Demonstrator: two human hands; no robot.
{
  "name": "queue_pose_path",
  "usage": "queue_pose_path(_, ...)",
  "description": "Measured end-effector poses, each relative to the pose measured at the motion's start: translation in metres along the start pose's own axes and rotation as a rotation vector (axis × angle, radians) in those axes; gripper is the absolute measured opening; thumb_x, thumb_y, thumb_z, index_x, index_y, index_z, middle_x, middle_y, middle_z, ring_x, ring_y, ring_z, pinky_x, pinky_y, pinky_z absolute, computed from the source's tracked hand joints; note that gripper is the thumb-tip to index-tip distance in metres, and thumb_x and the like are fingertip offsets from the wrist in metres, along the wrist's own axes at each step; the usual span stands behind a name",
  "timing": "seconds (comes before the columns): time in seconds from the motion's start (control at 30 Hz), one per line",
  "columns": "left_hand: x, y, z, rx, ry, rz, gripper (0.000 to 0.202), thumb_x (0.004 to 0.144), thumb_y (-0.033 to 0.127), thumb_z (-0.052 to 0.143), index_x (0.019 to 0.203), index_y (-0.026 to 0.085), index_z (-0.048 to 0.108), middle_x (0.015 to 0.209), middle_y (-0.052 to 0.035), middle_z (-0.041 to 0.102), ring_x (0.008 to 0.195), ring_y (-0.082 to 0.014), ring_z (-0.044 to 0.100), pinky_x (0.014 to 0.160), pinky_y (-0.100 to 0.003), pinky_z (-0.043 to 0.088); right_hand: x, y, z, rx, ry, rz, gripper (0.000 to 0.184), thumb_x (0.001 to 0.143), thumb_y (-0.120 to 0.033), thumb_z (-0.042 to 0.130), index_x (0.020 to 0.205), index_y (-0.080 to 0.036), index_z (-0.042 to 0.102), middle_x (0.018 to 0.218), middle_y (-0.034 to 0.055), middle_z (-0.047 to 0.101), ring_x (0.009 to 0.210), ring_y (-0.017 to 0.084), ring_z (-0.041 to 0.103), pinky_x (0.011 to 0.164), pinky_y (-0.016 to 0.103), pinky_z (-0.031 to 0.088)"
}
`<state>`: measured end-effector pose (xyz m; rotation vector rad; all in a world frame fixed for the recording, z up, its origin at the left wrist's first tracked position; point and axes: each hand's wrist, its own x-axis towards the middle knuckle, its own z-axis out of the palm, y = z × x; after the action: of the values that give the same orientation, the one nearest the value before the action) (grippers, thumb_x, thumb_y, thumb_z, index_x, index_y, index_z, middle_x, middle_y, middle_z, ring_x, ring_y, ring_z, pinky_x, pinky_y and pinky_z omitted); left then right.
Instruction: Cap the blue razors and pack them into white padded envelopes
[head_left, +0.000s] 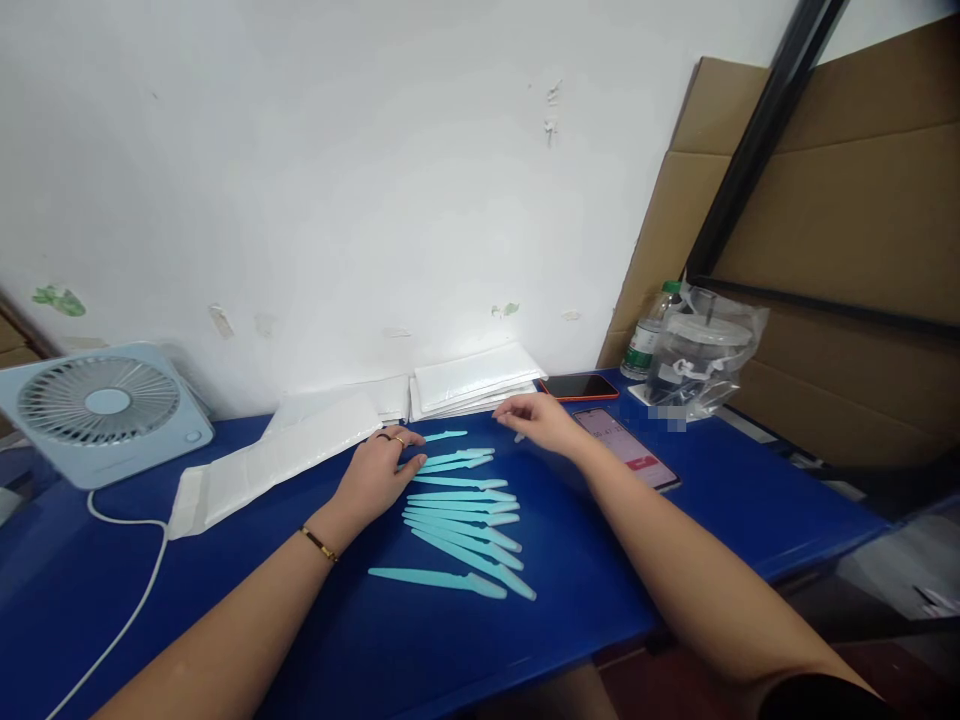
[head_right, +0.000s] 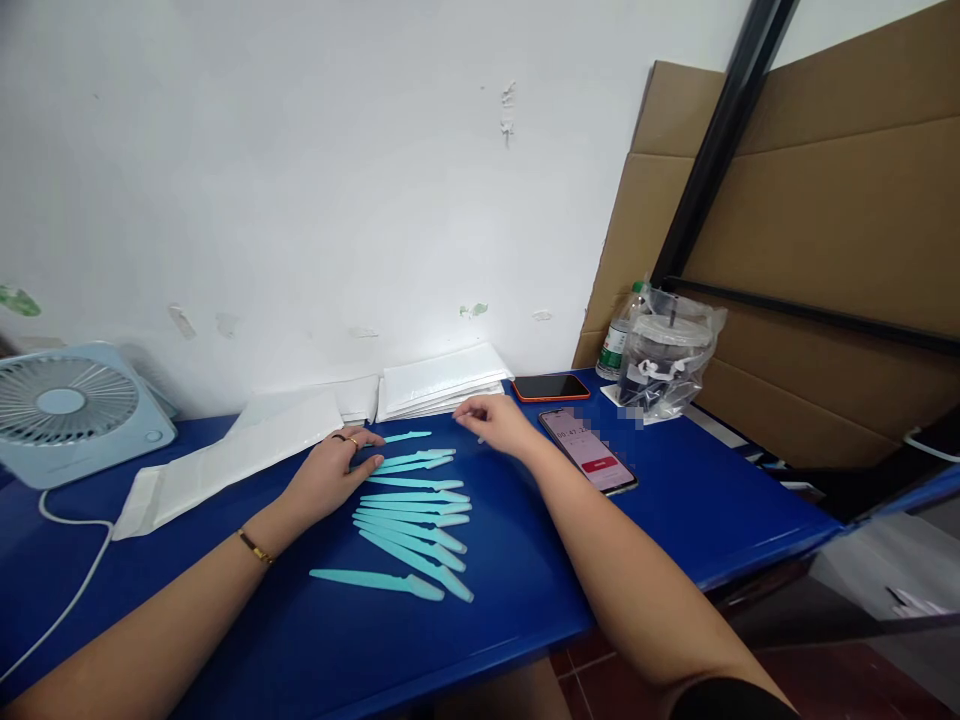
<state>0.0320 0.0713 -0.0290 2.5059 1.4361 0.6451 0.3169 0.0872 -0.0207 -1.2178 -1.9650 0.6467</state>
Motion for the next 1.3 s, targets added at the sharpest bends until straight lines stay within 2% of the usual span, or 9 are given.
queue_pose_path(0.1, -0.002, -0.001, 0.004, 0.108, -0.014, 0.076, 0.05, 0.087, 0.051, 0.035, 0.122, 0.02, 0.052, 0.13, -0.0093, 0.048, 0.116, -0.0259, 0.046, 0.097, -0.04, 0.037, -0.004, 0.014, -0.024, -0.271, -0.042, -0.017, 0.02, 0.068, -0.014, 0.062, 0.085, -0.019, 0.07, 0.083, 0.002, 0.067, 0.07, 0.014, 0.057, 0.067, 0.025, 0.044)
queue_pose_path(0.2, -0.004, -0.002, 0.011, 0.146, -0.083, 0.081, 0.059, 0.088, 0.056, 0.03, 0.131, 0.018, 0.045, 0.136, -0.0108, 0.043, 0.121, -0.0264, 0.043, 0.1, -0.041, 0.035, -0.005, 0.025, -0.03, -0.345, -0.144, -0.008, 0.026, 0.064, -0.011, 0.064, 0.087, -0.02, 0.071, 0.087, 0.0026, 0.067, 0.074, 0.015, 0.059, 0.068, 0.024, 0.045)
queue_pose_path(0.3, -0.006, -0.002, 0.014, 0.146, -0.122, 0.084, 0.063, 0.088, 0.058, 0.027, 0.134, 0.017, 0.041, 0.137, -0.0112, 0.042, 0.124, -0.0265, 0.041, 0.101, -0.041, 0.034, -0.002, 0.03, -0.024, -0.317, -0.161, 0.007, 0.015, 0.071, -0.02, 0.062, 0.082, -0.019, 0.072, 0.084, 0.0032, 0.067, 0.075, 0.015, 0.06, 0.069, 0.024, 0.045)
queue_pose_path(0.4, -0.006, 0.0, 0.014, 0.133, -0.127, 0.101, 0.063, 0.088, 0.058, 0.027, 0.134, 0.018, 0.041, 0.138, -0.0108, 0.042, 0.124, -0.0265, 0.04, 0.101, -0.041, 0.034, 0.002, 0.032, -0.019, -0.266, -0.165, 0.059, 0.016, 0.076, -0.024, 0.058, 0.082, -0.019, 0.072, 0.081, 0.0028, 0.069, 0.075, 0.015, 0.061, 0.069, 0.024, 0.045)
queue_pose_path(0.5, -0.007, 0.001, 0.014, 0.118, -0.124, 0.119, 0.062, 0.088, 0.058, 0.028, 0.135, 0.019, 0.04, 0.138, -0.0099, 0.042, 0.124, -0.0264, 0.04, 0.101, -0.041, 0.034, 0.003, 0.033, -0.017, -0.266, -0.098, 0.095, 0.018, 0.076, -0.027, 0.058, 0.085, -0.018, 0.072, 0.079, 0.0028, 0.07, 0.073, 0.015, 0.061, 0.067, 0.023, 0.045)
queue_pose_path(0.7, -0.007, 0.0, 0.014, 0.117, -0.125, 0.125, 0.063, 0.088, 0.059, 0.028, 0.136, 0.02, 0.038, 0.139, -0.0092, 0.041, 0.124, -0.0264, 0.04, 0.101, -0.04, 0.036, 0.004, 0.033, -0.013, -0.362, -0.083, 0.005, 0.014, 0.073, -0.025, 0.063, 0.081, -0.019, 0.073, 0.078, 0.0033, 0.07, 0.071, 0.015, 0.061, 0.065, 0.023, 0.044)
queue_pose_path(1.0, -0.007, 0.001, 0.016, 0.133, -0.135, 0.131, 0.063, 0.087, 0.06, 0.029, 0.137, 0.022, 0.037, 0.139, -0.0068, 0.041, 0.124, -0.0253, 0.04, 0.102, -0.039, 0.035, 0.012, 0.027, 0.008, -0.269, -0.082, -0.001, 0.021, 0.079, -0.031, 0.058, 0.087, -0.019, 0.073, 0.081, 0.0036, 0.071, 0.072, 0.015, 0.062, 0.066, 0.024, 0.044)
queue_pose_path(1.13, -0.007, 0.002, 0.016, 0.132, -0.141, 0.132, 0.064, 0.087, 0.06, 0.029, 0.137, 0.022, 0.036, 0.139, -0.0071, 0.041, 0.125, -0.025, 0.039, 0.103, -0.039, 0.034, 0.005, 0.024, 0.006, -0.242, -0.127, -0.025, 0.027, 0.069, -0.039, 0.068, 0.088, -0.019, 0.073, 0.076, 0.0027, 0.068, 0.065, 0.013, 0.059, 0.059, 0.022, 0.042)
queue_pose_path(1.3, -0.008, 0.004, 0.014, 0.123, -0.158, 0.13, 0.063, 0.087, 0.06, 0.03, 0.137, 0.022, 0.035, 0.14, -0.0065, 0.04, 0.126, -0.0244, 0.038, 0.104, -0.038, 0.033, 0.005, 0.024, 0.009, -0.314, -0.108, -0.058, 0.015, 0.074, -0.029, 0.065, 0.082, -0.02, 0.074, 0.074, 0.0019, 0.067, 0.065, 0.012, 0.058, 0.06, 0.021, 0.04)
